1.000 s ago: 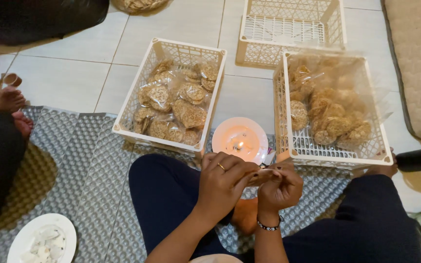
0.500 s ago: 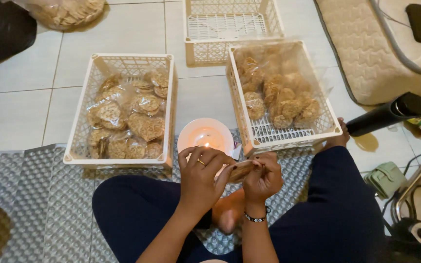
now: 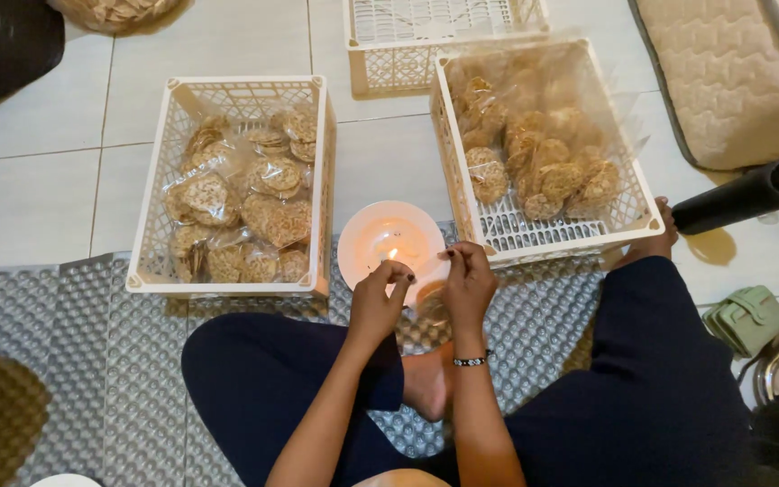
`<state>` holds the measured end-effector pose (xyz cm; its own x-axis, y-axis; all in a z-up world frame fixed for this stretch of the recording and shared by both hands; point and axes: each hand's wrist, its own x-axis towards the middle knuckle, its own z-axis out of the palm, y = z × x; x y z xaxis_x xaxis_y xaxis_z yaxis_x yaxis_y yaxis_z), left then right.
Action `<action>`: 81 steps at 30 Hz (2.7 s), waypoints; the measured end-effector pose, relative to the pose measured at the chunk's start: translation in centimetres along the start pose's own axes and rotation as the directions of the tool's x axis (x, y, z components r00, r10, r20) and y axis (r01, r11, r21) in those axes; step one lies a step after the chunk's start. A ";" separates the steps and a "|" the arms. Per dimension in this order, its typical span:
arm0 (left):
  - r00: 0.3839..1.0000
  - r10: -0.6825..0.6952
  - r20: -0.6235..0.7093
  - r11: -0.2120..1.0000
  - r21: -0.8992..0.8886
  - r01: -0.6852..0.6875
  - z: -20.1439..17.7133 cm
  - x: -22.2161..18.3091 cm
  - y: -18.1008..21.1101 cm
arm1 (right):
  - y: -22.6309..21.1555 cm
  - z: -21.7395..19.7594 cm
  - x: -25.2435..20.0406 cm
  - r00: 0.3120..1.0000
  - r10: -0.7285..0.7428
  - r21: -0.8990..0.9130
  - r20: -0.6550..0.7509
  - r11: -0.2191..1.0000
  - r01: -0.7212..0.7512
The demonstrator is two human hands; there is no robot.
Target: Sealing plastic bags of food items using a candle flame
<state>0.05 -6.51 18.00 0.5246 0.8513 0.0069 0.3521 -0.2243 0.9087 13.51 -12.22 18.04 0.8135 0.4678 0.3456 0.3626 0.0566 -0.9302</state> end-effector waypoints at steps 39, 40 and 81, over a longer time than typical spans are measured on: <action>0.836 -0.544 -0.073 0.836 0.044 0.548 2.8 5.1 -21.2 | 17.9 7.6 -3.9 0.738 0.587 -0.283 0.333 0.809 -0.515; 0.836 -0.545 -0.072 0.835 0.044 0.548 2.8 5.0 -21.2 | 18.0 7.7 -4.0 0.738 0.588 -0.284 0.332 0.808 -0.516; 0.829 -0.556 -0.063 0.825 0.080 0.559 2.3 5.8 -18.8 | 18.3 8.0 -4.0 0.757 0.623 -0.259 0.199 0.778 -0.572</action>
<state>-1.72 1.54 -0.06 0.1903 0.8601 -0.4732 0.6463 0.2531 0.7199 13.29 -6.00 -1.36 0.7510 0.5647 -0.3423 -0.0653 -0.4523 -0.8895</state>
